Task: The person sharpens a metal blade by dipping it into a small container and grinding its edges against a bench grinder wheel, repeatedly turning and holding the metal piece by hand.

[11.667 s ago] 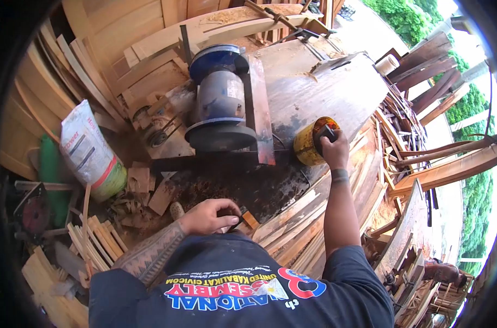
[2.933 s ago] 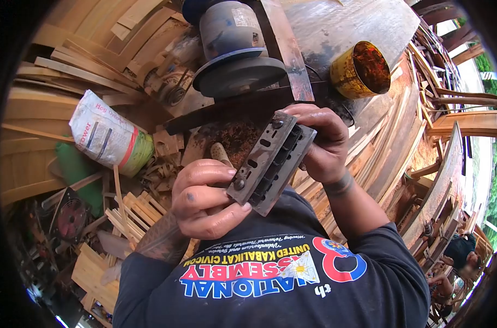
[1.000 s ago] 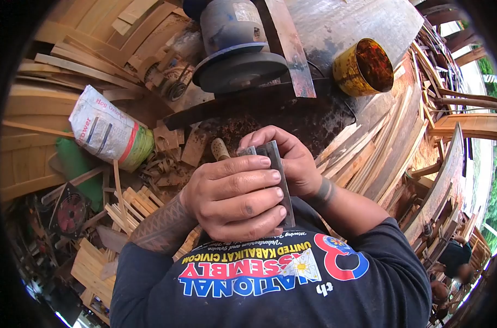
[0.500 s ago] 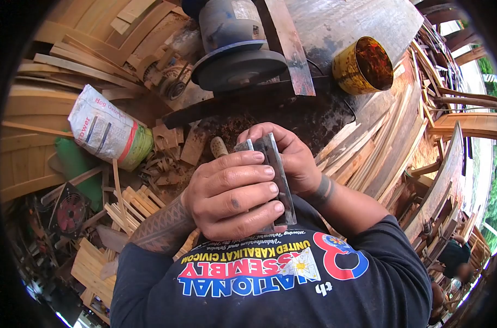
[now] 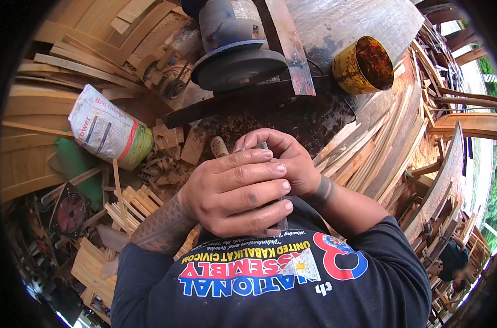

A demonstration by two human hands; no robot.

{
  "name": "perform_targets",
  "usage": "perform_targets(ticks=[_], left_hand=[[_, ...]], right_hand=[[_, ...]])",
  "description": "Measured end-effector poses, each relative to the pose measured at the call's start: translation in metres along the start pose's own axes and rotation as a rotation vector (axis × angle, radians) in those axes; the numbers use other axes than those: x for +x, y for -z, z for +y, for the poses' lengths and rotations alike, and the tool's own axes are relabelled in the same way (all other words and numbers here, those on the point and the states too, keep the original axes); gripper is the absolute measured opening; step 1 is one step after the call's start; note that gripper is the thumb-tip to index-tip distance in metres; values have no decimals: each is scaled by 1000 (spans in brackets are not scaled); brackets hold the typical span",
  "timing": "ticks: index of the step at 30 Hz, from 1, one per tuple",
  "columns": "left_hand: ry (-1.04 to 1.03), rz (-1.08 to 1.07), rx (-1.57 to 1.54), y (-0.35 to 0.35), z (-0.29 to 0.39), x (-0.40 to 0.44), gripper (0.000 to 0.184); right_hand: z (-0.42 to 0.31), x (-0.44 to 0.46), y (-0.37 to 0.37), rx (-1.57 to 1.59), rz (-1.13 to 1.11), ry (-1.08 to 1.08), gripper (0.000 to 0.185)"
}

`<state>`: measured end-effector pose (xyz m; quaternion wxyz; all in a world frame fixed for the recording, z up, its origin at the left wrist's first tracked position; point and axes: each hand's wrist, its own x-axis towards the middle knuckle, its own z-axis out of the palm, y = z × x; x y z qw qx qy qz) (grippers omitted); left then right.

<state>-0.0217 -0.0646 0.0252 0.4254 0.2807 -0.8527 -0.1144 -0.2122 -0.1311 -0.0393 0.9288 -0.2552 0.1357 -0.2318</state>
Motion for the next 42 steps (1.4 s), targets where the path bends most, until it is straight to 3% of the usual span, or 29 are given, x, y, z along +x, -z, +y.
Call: perform_targets(ticks=[6,9,12,14,18,20,22,24,28,35,38,42], left_hand=[[17,17,78,2,5,1,41],[19,62,83,2,6,2,36],[45,134,97,-1,5,2,39],[87,156,120,2,5,-2,47],[167,111,105,10,8,-11,53],[206,28,128,14,8,-15,53],[209,10,115,11,6,-15,46],[209,-23,93,9,3,-16,42],[194,-55,38,2,1,-11,34],[263,-125,13,-4,5,-19,27],[282,-147,6,-6,6,-24,27],[314,-160,2,-7,8,-30,26]], right_hand=[[6,1,3,66,-48,58,41],[4,-3,4,30,-7,27,34],[-1,-4,5,110,2,142,41],[-31,-11,13,-107,142,251,38],[-143,-30,50,-682,303,723,28],[-201,-43,75,-1003,539,750,27],[-255,-46,103,-1437,849,540,27],[-286,-35,119,-2052,941,566,28],[-306,-4,184,-2338,1057,194,31],[-284,43,251,-2399,791,-430,34],[-285,55,274,-2341,850,-554,33],[-295,66,309,-2644,440,-807,31]])
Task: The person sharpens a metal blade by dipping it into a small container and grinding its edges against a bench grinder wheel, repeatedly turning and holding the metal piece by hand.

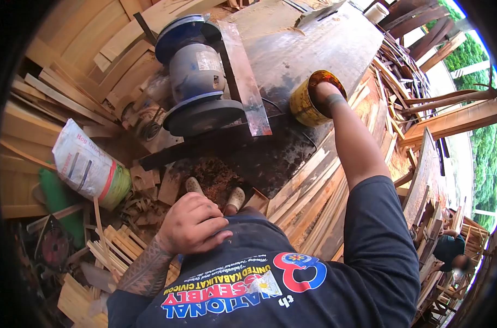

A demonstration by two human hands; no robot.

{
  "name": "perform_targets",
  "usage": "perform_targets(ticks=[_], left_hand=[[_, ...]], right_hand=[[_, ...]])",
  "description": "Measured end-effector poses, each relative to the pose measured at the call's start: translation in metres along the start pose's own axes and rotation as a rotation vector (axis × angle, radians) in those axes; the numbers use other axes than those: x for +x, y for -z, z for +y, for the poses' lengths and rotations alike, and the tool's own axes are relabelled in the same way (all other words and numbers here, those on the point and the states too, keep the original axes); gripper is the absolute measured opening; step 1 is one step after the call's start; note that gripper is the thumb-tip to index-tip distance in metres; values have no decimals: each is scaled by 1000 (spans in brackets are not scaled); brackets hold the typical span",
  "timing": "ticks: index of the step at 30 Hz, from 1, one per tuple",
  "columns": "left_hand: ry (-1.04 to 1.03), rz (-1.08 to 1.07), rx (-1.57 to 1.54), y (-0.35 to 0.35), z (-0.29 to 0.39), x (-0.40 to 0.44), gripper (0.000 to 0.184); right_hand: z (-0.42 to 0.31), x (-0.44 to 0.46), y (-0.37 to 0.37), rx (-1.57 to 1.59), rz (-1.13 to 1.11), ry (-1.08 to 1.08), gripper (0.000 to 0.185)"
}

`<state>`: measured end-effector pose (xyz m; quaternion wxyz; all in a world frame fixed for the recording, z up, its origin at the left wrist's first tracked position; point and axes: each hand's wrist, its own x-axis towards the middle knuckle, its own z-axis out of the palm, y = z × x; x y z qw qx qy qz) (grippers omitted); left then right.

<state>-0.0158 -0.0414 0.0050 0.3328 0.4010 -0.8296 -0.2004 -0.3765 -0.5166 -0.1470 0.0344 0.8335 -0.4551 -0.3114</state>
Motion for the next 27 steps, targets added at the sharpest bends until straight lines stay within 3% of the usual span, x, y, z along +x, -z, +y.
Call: perform_targets(ticks=[2,6,9,13,24,26,27], left_hand=[[10,0,-10,-1,-1,-3,26],[45,-31,-31,-2,0,-4,25],[52,-36,-41,-3,-1,-5,26],[84,-25,-48,-8,-7,-9,26],[321,-73,-271,-35,-25,-2,24],[391,-59,-343,-40,-30,-4,26],[424,-54,-380,-44,-33,-6,26]], right_hand=[[7,21,-35,-26,85,22,31],[5,23,-42,251,196,-81,31],[-20,-60,33,546,300,-312,45],[-30,-112,46,606,646,-391,48],[-37,-159,38,858,772,-488,40],[-46,-171,45,821,878,-464,37],[-47,-173,45,787,813,-426,37]])
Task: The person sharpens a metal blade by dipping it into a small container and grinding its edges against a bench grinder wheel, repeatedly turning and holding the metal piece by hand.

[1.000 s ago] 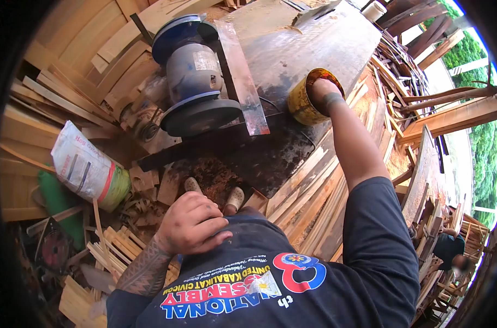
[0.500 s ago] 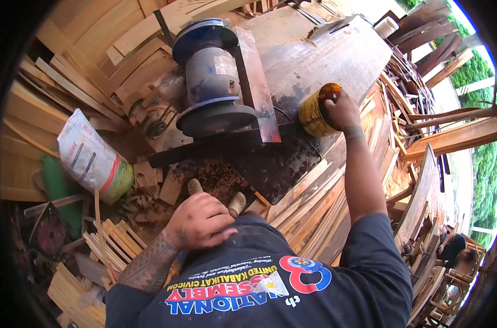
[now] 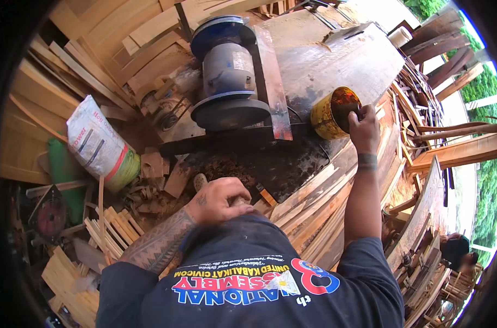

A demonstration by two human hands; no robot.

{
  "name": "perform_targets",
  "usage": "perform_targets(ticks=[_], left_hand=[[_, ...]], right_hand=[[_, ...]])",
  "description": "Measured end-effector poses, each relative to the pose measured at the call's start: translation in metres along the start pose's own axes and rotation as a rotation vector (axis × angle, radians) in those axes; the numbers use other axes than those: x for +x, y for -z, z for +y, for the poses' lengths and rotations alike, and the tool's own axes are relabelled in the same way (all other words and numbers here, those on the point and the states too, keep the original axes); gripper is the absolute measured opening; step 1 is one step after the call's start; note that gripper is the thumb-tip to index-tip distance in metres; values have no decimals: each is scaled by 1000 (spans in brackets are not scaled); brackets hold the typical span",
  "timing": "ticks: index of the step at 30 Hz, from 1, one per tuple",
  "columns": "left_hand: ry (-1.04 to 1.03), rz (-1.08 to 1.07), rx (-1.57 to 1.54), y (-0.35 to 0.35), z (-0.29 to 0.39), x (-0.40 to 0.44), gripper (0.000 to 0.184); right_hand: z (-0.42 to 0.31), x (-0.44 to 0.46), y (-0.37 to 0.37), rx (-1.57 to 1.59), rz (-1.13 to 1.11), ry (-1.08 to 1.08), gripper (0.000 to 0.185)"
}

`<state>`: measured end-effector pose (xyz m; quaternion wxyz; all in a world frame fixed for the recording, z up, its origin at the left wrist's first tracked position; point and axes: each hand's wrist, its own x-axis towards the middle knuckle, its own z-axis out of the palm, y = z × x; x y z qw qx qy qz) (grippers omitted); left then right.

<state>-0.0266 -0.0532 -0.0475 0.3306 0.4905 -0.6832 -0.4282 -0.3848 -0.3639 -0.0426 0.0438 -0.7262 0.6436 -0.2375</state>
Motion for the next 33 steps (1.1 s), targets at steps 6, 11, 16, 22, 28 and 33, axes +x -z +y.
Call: perform_targets(ticks=[6,11,16,22,28,33], left_hand=[[357,200,-532,-18,-25,12,26],[321,456,-838,-24,-26,45,29],[140,771,-946,-33,-21,62,41],[110,950,-583,-13,-40,50,34],[43,1065,-424,-4,-60,51,31],[214,1038,-150,13,-63,53,27]], right_hand=[[-34,-31,30,112,155,61,34],[-66,-70,6,865,79,-94,19],[-133,-137,-44,1356,-237,-205,19],[-181,-166,-63,1469,-349,-292,24],[-190,-149,-68,860,-239,19,31],[-202,-133,-60,660,-227,142,33]])
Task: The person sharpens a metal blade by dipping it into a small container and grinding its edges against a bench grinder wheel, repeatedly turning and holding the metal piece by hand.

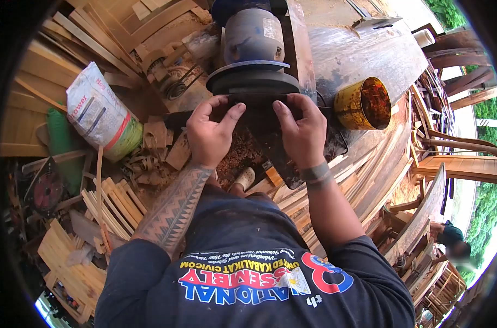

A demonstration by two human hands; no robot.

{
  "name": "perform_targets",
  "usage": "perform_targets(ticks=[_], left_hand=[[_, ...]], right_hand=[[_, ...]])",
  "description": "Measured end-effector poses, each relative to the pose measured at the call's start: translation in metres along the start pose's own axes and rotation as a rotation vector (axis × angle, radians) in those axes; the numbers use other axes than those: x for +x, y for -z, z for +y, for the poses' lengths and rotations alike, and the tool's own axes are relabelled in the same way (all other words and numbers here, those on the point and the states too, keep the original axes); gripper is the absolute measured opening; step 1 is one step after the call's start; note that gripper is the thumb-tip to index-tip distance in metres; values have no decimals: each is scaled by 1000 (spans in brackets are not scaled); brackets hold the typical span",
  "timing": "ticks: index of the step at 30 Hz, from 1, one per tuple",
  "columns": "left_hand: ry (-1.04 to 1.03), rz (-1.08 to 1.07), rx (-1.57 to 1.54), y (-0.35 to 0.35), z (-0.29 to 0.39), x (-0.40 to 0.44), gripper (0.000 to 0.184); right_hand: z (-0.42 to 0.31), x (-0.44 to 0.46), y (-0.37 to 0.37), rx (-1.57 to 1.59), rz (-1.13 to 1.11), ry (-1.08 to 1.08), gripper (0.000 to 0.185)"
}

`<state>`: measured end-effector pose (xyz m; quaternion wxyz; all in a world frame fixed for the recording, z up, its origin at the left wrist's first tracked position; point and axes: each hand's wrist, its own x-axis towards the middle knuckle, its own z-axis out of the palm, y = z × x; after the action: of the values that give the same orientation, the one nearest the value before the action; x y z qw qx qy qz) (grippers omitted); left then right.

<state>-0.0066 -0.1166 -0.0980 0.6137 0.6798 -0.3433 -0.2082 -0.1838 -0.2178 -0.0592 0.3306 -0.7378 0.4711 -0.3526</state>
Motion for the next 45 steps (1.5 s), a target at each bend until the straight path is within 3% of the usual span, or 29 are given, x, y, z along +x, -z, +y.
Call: perform_targets(ticks=[5,9,26,29,45], left_hand=[[-1,64,68,1,6,8,34],[-36,82,115,-2,4,10,34],[-22,-35,-3,-38,17,12,31],[-39,-51,13,-40,18,12,31],[11,-32,19,-28,13,12,30]], right_hand=[[1,9,-5,-90,27,81,33],[-2,11,-5,-52,26,29,32],[24,16,21,17,141,44,28],[26,16,25,25,107,-39,28],[11,16,16,38,82,26,24]])
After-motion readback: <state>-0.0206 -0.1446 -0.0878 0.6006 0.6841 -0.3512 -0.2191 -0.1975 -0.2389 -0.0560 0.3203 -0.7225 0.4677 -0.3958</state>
